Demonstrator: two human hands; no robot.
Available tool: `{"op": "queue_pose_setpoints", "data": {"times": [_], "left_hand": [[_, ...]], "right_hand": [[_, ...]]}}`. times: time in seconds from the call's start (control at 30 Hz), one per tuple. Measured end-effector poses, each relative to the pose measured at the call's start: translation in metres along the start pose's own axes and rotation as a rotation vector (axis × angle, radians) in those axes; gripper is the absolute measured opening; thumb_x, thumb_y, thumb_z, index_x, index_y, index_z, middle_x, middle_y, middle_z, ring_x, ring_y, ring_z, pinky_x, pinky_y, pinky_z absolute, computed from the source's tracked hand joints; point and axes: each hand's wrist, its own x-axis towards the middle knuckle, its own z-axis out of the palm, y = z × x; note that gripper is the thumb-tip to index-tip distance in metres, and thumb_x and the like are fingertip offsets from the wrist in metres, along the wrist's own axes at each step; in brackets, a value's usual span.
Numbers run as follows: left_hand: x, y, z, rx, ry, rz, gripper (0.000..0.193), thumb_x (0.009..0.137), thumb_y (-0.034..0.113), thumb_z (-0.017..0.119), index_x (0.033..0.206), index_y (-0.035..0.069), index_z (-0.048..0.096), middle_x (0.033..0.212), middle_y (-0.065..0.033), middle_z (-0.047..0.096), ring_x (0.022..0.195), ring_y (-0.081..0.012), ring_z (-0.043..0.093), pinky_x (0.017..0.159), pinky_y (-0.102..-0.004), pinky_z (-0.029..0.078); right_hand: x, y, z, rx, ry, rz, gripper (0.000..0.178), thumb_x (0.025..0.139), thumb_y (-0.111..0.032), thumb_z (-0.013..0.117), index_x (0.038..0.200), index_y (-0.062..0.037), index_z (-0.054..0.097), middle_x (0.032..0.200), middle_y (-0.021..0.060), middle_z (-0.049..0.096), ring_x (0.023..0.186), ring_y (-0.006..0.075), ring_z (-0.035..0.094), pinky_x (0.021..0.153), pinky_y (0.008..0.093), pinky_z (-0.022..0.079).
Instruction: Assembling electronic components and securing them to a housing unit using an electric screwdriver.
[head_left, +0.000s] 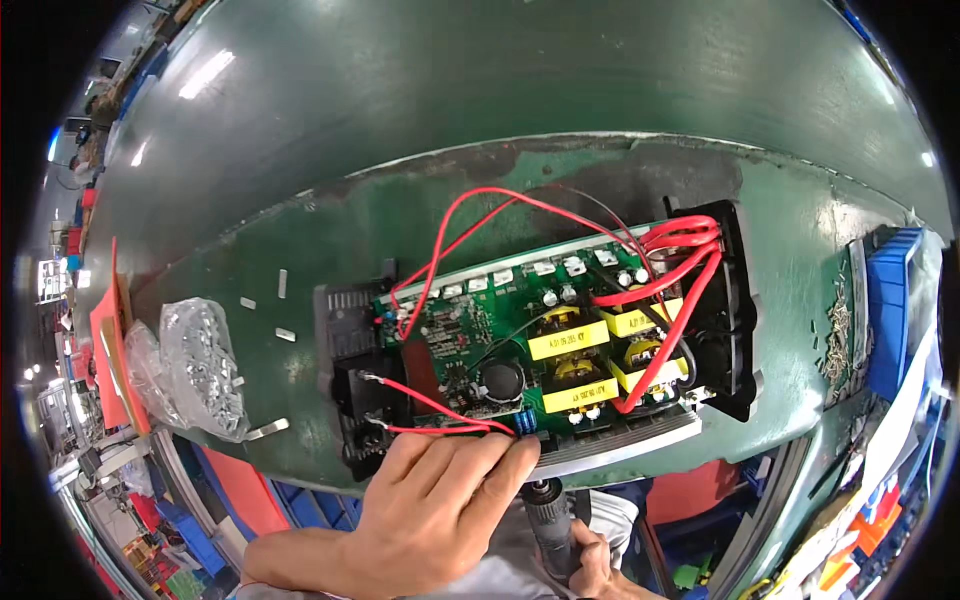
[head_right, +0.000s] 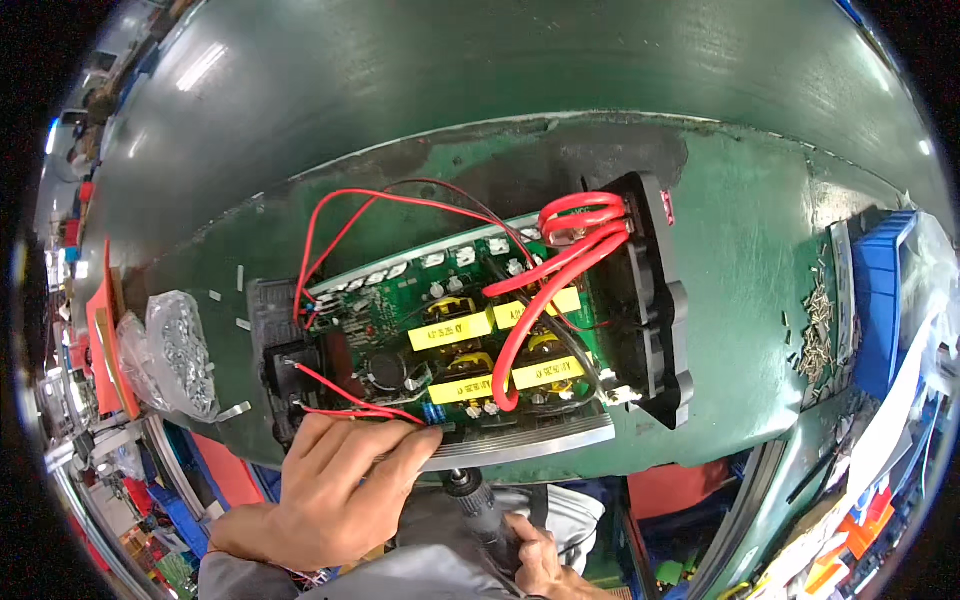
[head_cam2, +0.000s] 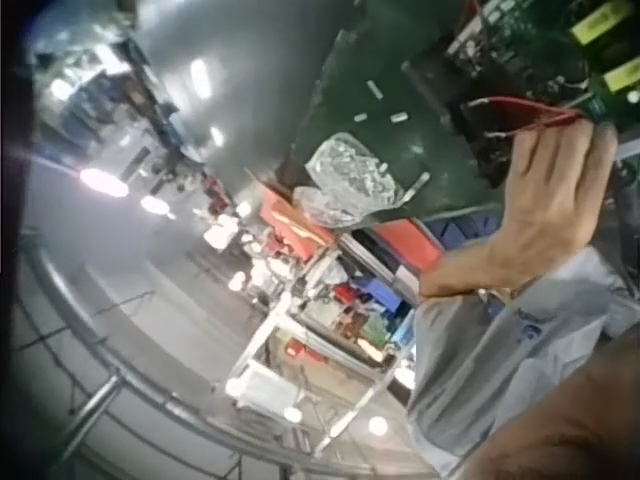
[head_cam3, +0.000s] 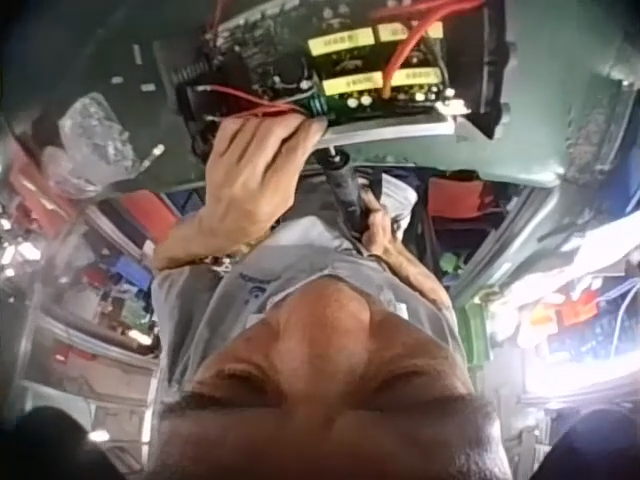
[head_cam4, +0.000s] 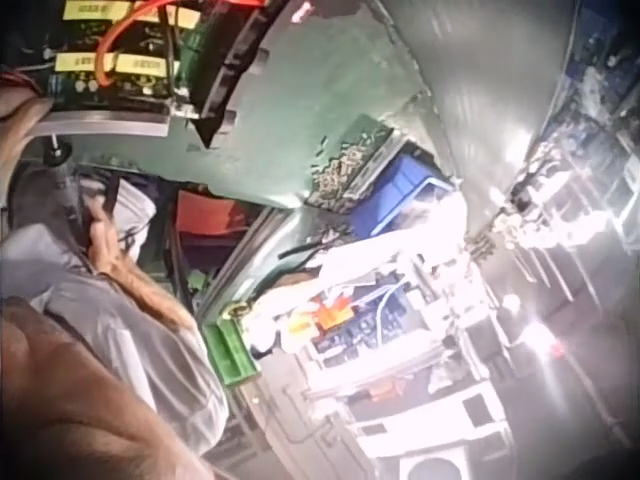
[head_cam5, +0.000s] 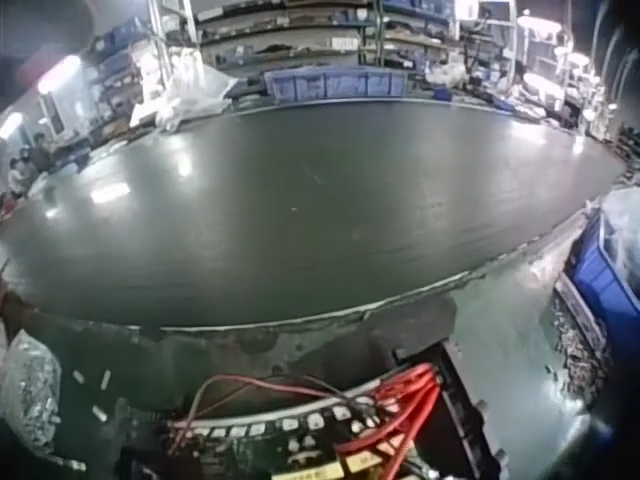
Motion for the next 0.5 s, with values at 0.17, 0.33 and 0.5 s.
{"op": "queue_pose_setpoints", "data": {"times": [0.17,0.33,0.5], "left_hand": [[0.001,-0.006,0.003,-0.011,-0.012,-0.016,0.036,0.074,0.001,0.077,0.11,-0.001,0.076,0.098,-0.0074,0.07,0.076,-0.0213,0.066,0.074,-0.0368,0.049],[-0.001,-0.006,0.009,-0.056,0.031,-0.013,0.037,0.073,0.0,0.077,0.11,-0.002,0.076,0.099,-0.0076,0.07,0.078,-0.0217,0.066,0.073,-0.0366,0.049],[-0.005,-0.003,0.006,-0.072,0.011,-0.041,0.036,0.075,0.0,0.078,0.111,-0.002,0.075,0.098,-0.0077,0.07,0.08,-0.0229,0.068,0.072,-0.0374,0.05]], "right_hand": [[0.017,-0.015,0.003,0.033,0.011,-0.104,0.095,0.103,-0.078,0.027,0.126,0.0085,0.06,0.095,0.013,0.075,0.081,0.0207,0.072,0.071,0.0334,0.056],[0.02,-0.01,0.007,0.303,-0.117,-0.061,0.091,0.108,-0.071,0.031,0.124,0.0122,0.064,0.09,0.0137,0.071,0.079,0.019,0.066,0.072,0.0314,0.052],[0.019,-0.007,-0.004,0.515,-0.253,0.141,0.097,0.101,-0.077,0.038,0.128,0.0128,0.061,0.083,0.0149,0.069,0.067,0.0196,0.063,0.063,0.0326,0.049]]}}
